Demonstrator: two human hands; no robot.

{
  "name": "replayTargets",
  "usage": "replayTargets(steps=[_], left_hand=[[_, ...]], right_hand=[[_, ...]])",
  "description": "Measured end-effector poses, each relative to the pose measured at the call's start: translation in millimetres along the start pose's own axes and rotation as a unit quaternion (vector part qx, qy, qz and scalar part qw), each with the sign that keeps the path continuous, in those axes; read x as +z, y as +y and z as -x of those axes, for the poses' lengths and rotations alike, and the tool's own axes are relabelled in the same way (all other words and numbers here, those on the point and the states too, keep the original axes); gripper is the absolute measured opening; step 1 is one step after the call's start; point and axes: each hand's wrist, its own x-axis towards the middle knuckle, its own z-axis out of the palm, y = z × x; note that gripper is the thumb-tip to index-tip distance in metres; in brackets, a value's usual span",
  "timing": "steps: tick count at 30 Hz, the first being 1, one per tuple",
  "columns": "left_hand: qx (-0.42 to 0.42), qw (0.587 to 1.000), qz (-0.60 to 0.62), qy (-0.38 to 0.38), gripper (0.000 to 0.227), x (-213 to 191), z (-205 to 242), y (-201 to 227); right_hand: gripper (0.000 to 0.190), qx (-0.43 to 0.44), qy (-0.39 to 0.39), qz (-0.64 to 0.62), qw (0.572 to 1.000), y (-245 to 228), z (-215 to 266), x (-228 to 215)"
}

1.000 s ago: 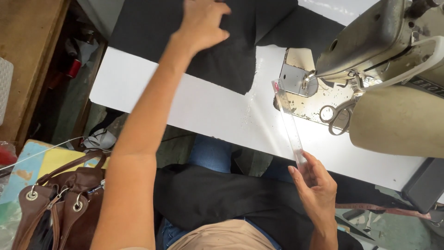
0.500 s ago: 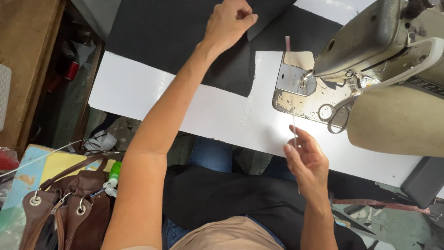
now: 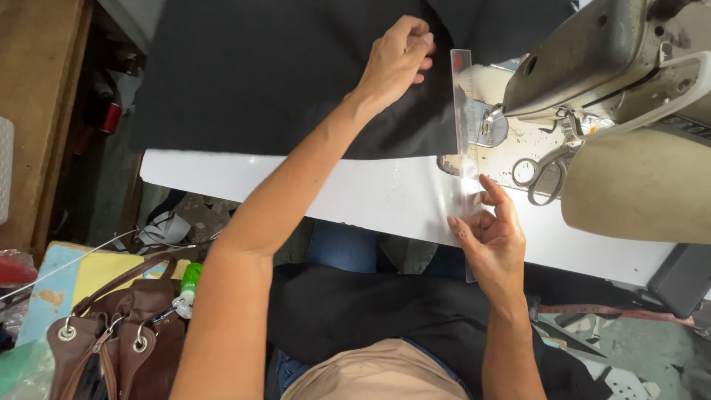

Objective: The person measures and marks a black fabric piece with a ruler and chalk, then cuts along the marked line using scissors. The person folds the fabric and measures it again before the clip ends.

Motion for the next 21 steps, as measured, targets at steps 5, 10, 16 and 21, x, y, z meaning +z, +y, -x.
replayTargets(steps=[5, 10, 16, 21], left_hand=[[0.399, 0.82, -0.41, -0.018, 0.036, -48.1, 17.5, -21.1], [0.283, 0.792, -0.538, -0.055, 0.078, -98.2, 66.9, -28.2], [0.281, 0.78, -0.558, -0.023, 0.077, -128.0, 78.4, -35.5], [0.263, 0.813, -0.519, 0.029, 0.071, -102.9, 89.1, -27.4]], right_hand=[[0.071, 0.029, 0.012, -0.005, 1.0, 1.2, 6.1, -8.9], [0.062, -0.022, -0.021, 0.082, 0.996, -7.2, 3.3, 7.6], [0.052, -0.137, -0.019, 0.275, 0.951, -6.5, -3.0, 55.5], [0.045, -0.164, -0.013, 0.418, 0.893, -17.8, -8.3, 60.7]])
